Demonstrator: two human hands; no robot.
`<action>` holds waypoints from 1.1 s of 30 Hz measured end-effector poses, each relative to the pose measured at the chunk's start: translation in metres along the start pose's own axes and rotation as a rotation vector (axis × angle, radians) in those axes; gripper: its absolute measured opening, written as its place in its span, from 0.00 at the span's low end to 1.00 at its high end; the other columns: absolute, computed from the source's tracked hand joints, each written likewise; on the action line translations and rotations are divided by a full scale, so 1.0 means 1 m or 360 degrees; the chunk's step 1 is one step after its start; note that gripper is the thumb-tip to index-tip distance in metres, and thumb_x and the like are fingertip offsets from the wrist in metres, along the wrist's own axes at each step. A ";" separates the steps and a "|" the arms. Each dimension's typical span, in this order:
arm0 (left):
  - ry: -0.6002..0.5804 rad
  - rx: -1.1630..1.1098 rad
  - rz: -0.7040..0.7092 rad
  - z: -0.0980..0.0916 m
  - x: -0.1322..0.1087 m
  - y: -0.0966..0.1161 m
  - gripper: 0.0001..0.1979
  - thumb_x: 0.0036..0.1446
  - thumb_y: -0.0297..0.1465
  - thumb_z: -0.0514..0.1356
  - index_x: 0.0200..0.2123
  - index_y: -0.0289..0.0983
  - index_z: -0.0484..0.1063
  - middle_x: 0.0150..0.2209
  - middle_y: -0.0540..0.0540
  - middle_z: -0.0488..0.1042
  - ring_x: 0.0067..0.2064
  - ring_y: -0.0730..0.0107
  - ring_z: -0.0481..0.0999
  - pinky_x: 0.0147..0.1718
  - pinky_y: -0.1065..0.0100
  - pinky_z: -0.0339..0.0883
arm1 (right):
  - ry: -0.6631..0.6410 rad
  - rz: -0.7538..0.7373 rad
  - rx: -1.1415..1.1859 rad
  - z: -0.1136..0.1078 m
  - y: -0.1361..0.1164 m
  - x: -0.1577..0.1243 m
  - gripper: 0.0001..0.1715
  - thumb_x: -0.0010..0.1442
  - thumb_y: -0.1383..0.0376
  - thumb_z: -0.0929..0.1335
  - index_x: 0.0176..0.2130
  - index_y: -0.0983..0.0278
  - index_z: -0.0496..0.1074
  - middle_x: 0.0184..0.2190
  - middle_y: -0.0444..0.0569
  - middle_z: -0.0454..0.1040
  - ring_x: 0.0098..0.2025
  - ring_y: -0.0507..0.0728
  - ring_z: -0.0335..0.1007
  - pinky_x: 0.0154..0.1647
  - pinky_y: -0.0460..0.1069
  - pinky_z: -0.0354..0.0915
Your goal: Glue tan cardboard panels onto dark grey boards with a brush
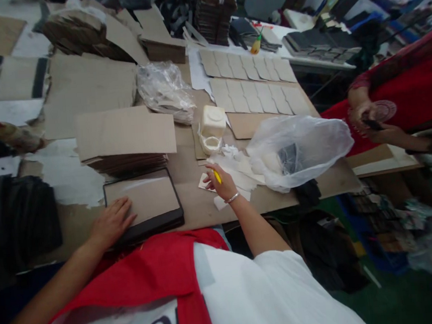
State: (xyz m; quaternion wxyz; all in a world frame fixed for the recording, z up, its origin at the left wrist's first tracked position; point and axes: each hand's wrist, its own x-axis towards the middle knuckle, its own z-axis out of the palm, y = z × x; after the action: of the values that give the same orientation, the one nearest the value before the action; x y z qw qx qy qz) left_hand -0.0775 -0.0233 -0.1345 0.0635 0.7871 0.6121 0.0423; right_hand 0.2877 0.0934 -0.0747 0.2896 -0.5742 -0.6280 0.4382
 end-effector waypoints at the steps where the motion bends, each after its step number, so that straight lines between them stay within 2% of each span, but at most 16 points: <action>1: -0.0024 0.0011 -0.0005 -0.002 0.001 0.001 0.23 0.60 0.39 0.49 0.53 0.32 0.66 0.58 0.35 0.64 0.60 0.54 0.61 0.56 0.56 0.57 | 0.0084 -0.0066 -0.0233 -0.007 0.014 -0.014 0.21 0.61 0.53 0.60 0.49 0.61 0.64 0.30 0.47 0.75 0.27 0.52 0.72 0.28 0.46 0.67; 3: -0.0075 0.0024 -0.0008 -0.008 0.003 0.004 0.22 0.60 0.38 0.49 0.52 0.32 0.67 0.58 0.35 0.64 0.59 0.54 0.62 0.56 0.56 0.57 | 0.0247 -0.0190 -0.0749 -0.010 0.044 -0.041 0.16 0.60 0.57 0.63 0.44 0.63 0.68 0.31 0.50 0.74 0.33 0.55 0.71 0.34 0.49 0.66; 6: -0.0133 0.0009 -0.0035 -0.016 0.006 0.009 0.21 0.59 0.38 0.51 0.51 0.32 0.68 0.57 0.34 0.65 0.58 0.54 0.63 0.55 0.56 0.58 | 0.0399 -0.0298 -0.1286 0.005 0.087 -0.077 0.13 0.58 0.61 0.65 0.42 0.65 0.70 0.31 0.53 0.71 0.35 0.58 0.67 0.36 0.51 0.64; 9: -0.0155 -0.0001 -0.0074 -0.020 0.008 0.012 0.21 0.58 0.37 0.51 0.51 0.32 0.68 0.56 0.34 0.65 0.57 0.54 0.64 0.55 0.56 0.58 | 0.0472 -0.0412 -0.1437 0.023 0.116 -0.101 0.11 0.60 0.66 0.61 0.41 0.65 0.70 0.29 0.52 0.68 0.34 0.58 0.63 0.36 0.51 0.62; 12: -0.0170 -0.0012 -0.0091 -0.022 0.009 0.013 0.21 0.57 0.37 0.52 0.50 0.32 0.68 0.56 0.34 0.66 0.57 0.53 0.65 0.55 0.55 0.58 | 0.0539 -0.0486 -0.1354 0.032 0.128 -0.107 0.13 0.60 0.69 0.59 0.39 0.64 0.70 0.29 0.52 0.67 0.34 0.58 0.62 0.36 0.51 0.61; 18: -0.0244 0.0031 -0.0096 -0.019 0.009 0.012 0.24 0.58 0.37 0.51 0.52 0.28 0.66 0.57 0.32 0.64 0.58 0.53 0.63 0.57 0.57 0.56 | 0.0595 -0.0495 -0.1055 0.037 0.122 -0.105 0.10 0.61 0.65 0.60 0.40 0.63 0.68 0.31 0.51 0.68 0.35 0.56 0.63 0.37 0.50 0.62; 22: -0.0293 0.0066 -0.0137 -0.021 0.009 0.015 0.25 0.58 0.38 0.50 0.54 0.28 0.65 0.58 0.33 0.63 0.59 0.54 0.62 0.58 0.58 0.55 | 0.0700 -0.0458 -0.1172 0.034 0.121 -0.113 0.13 0.60 0.63 0.62 0.45 0.66 0.66 0.36 0.54 0.70 0.39 0.59 0.63 0.41 0.53 0.62; 27: -0.0286 0.0041 -0.0137 -0.022 0.009 0.015 0.25 0.58 0.37 0.51 0.54 0.27 0.65 0.58 0.33 0.63 0.59 0.54 0.62 0.58 0.58 0.55 | 0.0565 -0.0514 -0.1321 0.042 0.124 -0.121 0.12 0.60 0.69 0.59 0.39 0.64 0.70 0.27 0.50 0.69 0.33 0.57 0.64 0.38 0.52 0.62; 30: -0.0286 -0.0013 -0.0143 -0.022 0.008 0.014 0.24 0.57 0.37 0.52 0.53 0.29 0.65 0.58 0.33 0.63 0.60 0.54 0.61 0.58 0.58 0.55 | 0.0463 -0.0474 -0.1148 0.051 0.110 -0.118 0.11 0.61 0.66 0.60 0.36 0.63 0.71 0.27 0.50 0.70 0.33 0.57 0.66 0.37 0.51 0.64; 33: -0.0229 -0.0101 -0.0202 -0.027 0.008 0.020 0.26 0.56 0.37 0.54 0.55 0.28 0.62 0.60 0.31 0.60 0.61 0.52 0.60 0.58 0.55 0.55 | 0.0382 -0.0377 -0.0820 0.057 0.080 -0.111 0.11 0.62 0.60 0.61 0.38 0.62 0.70 0.31 0.49 0.72 0.34 0.55 0.69 0.36 0.50 0.66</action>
State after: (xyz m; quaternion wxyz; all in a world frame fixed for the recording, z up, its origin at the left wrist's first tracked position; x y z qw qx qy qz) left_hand -0.0599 -0.0194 -0.1044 0.1349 0.7454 0.6529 0.0010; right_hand 0.2948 -0.0304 -0.1556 0.2558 -0.5991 -0.7424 0.1566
